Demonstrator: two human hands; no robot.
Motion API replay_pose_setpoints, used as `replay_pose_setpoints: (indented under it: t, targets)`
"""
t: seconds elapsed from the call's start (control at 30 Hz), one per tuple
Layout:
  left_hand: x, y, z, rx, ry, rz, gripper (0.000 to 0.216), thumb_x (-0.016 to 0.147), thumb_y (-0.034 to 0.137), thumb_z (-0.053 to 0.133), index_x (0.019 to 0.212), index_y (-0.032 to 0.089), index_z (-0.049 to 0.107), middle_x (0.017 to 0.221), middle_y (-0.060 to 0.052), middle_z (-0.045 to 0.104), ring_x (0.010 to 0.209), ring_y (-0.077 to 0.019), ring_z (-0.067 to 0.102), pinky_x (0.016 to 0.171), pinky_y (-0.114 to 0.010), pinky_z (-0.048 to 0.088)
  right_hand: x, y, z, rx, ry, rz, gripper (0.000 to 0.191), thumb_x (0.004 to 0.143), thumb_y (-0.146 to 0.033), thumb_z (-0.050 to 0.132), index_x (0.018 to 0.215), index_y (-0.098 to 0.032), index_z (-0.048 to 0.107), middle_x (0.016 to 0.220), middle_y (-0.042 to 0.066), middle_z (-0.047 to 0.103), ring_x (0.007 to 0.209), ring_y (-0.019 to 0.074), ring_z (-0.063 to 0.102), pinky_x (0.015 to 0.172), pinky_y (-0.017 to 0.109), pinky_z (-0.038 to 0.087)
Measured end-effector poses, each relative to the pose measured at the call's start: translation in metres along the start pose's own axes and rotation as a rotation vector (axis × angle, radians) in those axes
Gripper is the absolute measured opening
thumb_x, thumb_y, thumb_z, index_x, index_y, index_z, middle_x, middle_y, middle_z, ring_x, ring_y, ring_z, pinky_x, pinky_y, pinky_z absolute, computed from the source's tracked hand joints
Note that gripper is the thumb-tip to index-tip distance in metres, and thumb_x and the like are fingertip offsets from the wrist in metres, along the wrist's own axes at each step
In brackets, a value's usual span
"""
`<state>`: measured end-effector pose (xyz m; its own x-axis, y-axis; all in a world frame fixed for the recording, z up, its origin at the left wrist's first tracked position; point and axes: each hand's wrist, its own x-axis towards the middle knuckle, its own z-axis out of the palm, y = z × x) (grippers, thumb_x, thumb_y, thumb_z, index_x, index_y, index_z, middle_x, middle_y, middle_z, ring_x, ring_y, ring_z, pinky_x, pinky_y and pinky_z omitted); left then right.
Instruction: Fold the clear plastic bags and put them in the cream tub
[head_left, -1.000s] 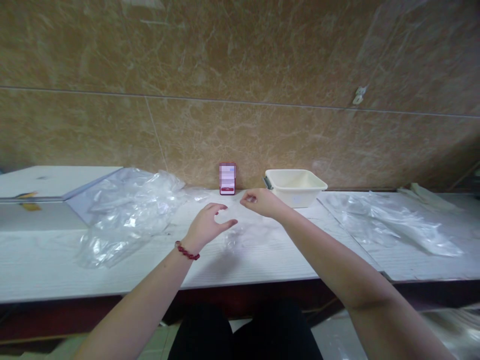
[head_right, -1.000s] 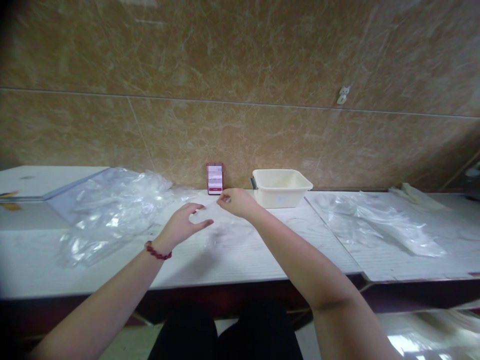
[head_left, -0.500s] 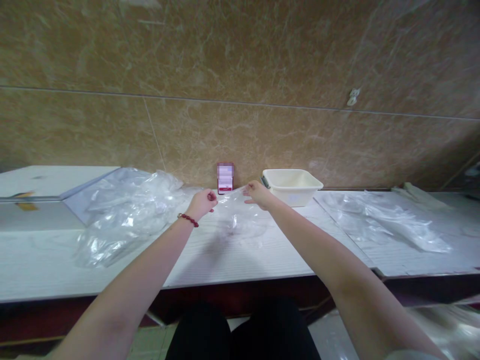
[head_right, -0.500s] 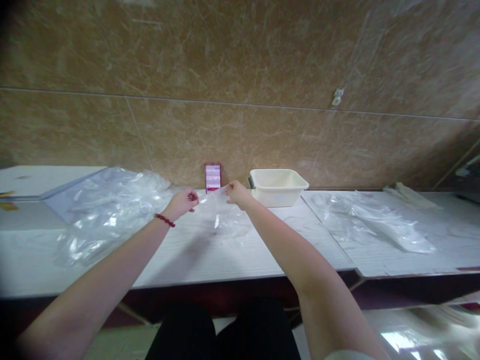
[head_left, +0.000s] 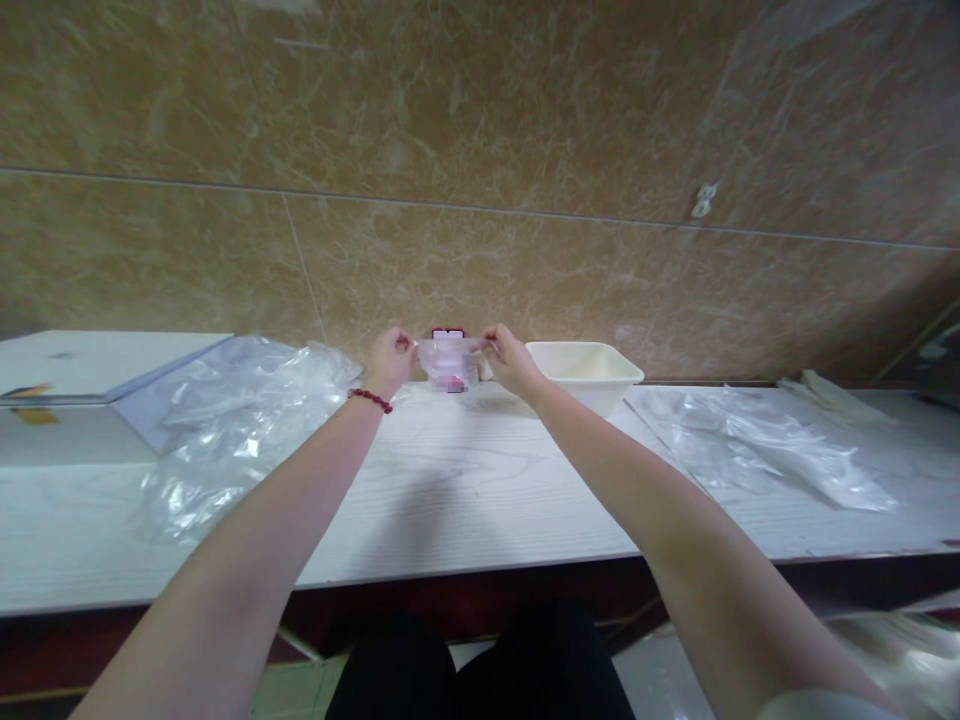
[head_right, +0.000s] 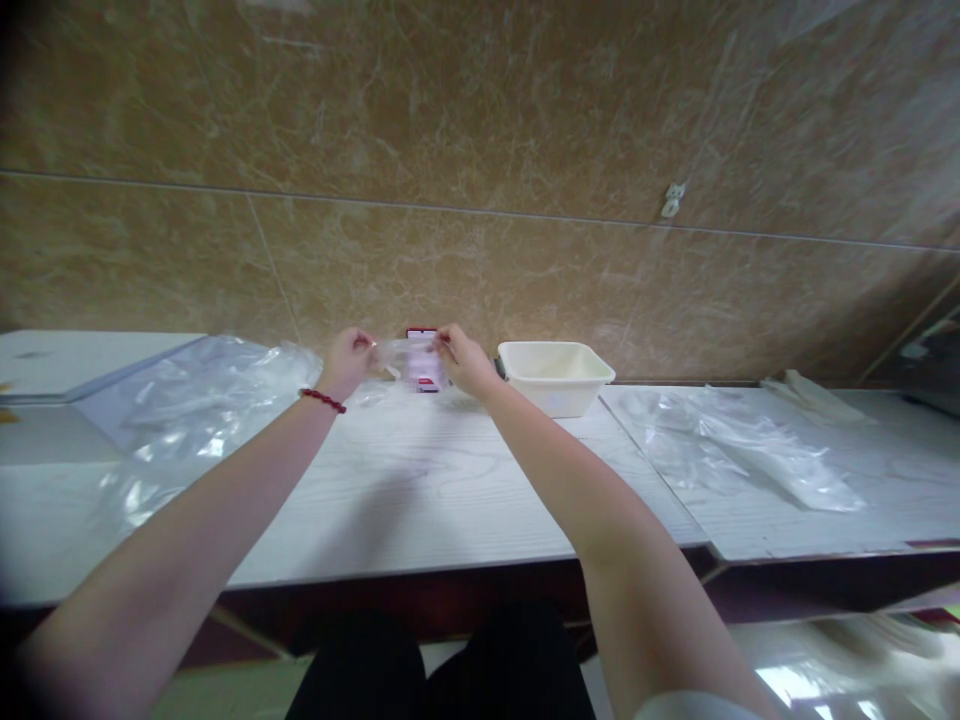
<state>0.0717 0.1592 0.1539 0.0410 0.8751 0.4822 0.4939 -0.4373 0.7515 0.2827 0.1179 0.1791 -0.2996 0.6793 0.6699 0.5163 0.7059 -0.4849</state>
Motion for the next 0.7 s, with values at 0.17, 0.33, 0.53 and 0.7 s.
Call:
replay_pose_setpoints:
  t: [0.17, 0.33, 0.53, 0.7]
  targets:
    - [-0.037, -0.018, -0.001, 0.123, 0.052, 0.131, 0.004, 0.071, 0.013, 0.043, 0.071, 0.015, 0.047, 0.082, -0.004, 0.054, 0.075, -0.013, 0.048, 0.068, -0.026, 0.037, -0.039, 0.007, 0.012, -0.092, -0.183, -0.091, 0.014, 0.08, -0.022, 0.036, 0.091, -0.019, 0.044, 0.09, 0.007, 0.054, 0.088, 0.0152, 0.049, 0.078, 0.028, 0.036]
    - [-0.078, -0.047, 0.006, 0.445, -0.154, 0.332, 0.014, 0.069, 0.009, 0.039, 0.067, 0.017, 0.05, 0.075, -0.006, 0.055, 0.078, -0.0179, 0.049, 0.071, -0.03, 0.037, -0.084, 0.027, 0.042, -0.225, -0.3, -0.095, 0.013, 0.08, -0.016, 0.037, 0.086, -0.018, 0.048, 0.089, 0.007, 0.056, 0.09, 0.0155, 0.049, 0.093, 0.04, 0.021]
    - [-0.127, -0.054, 0.015, 0.647, -0.413, 0.359, 0.022, 0.063, 0.01, 0.047, 0.081, 0.02, 0.055, 0.088, -0.006, 0.057, 0.089, -0.0213, 0.049, 0.079, -0.035, 0.032, -0.133, 0.032, 0.068, -0.273, -0.399, -0.014, 0.01, 0.08, -0.017, 0.041, 0.085, -0.019, 0.049, 0.086, 0.005, 0.057, 0.086, 0.0137, 0.05, 0.091, 0.04, 0.025]
    - [-0.148, -0.051, 0.023, 0.618, -0.405, 0.321, 0.022, 0.069, 0.024, 0.049, 0.09, 0.024, 0.055, 0.097, -0.005, 0.058, 0.094, -0.0211, 0.048, 0.083, -0.036, 0.029, -0.145, 0.02, 0.072, -0.269, -0.381, 0.028, 0.012, 0.08, -0.019, 0.04, 0.086, -0.018, 0.051, 0.086, 0.006, 0.056, 0.086, 0.0147, 0.049, 0.08, 0.031, 0.035]
